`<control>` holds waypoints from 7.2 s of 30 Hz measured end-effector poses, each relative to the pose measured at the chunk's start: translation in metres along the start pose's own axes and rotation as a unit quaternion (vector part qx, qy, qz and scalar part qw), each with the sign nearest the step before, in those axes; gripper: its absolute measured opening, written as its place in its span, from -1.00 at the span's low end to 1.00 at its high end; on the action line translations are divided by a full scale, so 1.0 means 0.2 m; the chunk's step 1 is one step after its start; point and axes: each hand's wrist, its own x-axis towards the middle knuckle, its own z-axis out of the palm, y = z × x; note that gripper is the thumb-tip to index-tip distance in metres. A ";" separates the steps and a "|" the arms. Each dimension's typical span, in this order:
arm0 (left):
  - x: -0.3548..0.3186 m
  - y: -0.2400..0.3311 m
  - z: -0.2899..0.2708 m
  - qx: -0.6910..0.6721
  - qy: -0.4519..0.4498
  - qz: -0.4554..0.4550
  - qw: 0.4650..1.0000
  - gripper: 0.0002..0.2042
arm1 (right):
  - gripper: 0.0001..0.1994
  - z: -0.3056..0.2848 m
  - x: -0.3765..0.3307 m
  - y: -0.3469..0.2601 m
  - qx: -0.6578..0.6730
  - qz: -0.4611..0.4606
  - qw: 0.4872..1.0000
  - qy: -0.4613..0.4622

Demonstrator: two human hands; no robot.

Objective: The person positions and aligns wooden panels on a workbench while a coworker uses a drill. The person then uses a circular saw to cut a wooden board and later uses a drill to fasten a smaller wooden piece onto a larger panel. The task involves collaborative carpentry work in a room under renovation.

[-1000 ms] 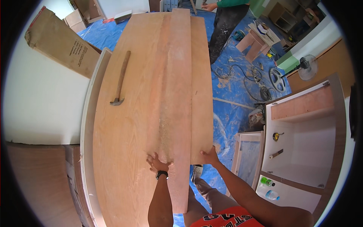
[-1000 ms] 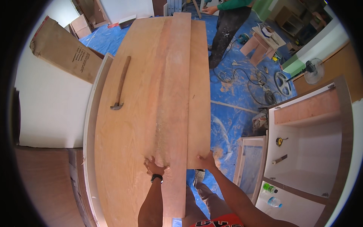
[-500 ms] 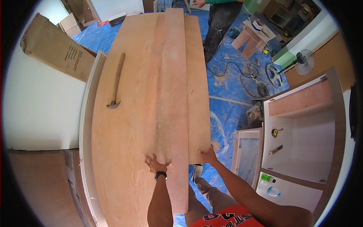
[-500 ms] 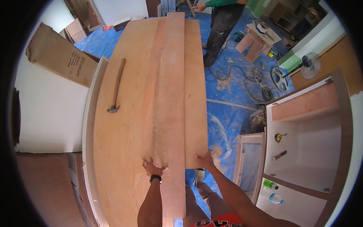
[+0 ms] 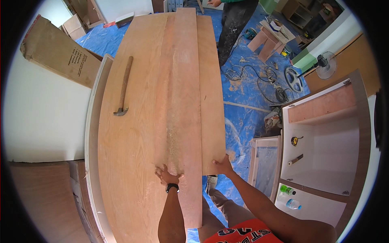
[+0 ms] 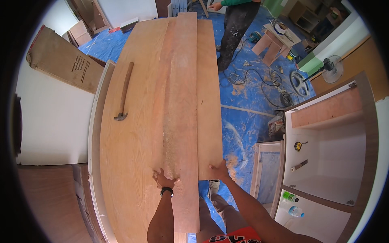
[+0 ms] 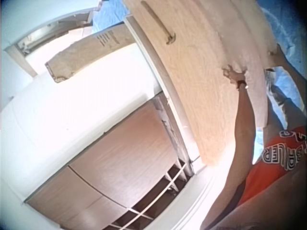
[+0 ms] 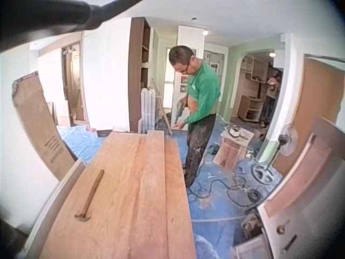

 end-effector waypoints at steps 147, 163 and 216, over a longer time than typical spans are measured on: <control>0.18 -0.13 0.16 0.050 0.021 0.041 0.998 0.22 | -0.13 0.03 0.07 0.10 -0.069 0.020 0.997 0.006; 0.10 -0.04 0.06 0.056 0.000 0.025 0.998 0.15 | -0.08 0.02 0.08 0.11 -0.069 0.049 0.996 -0.001; 0.00 0.07 -0.06 0.064 -0.029 0.005 0.998 0.11 | -0.44 0.01 0.05 0.00 0.051 -0.005 0.999 0.013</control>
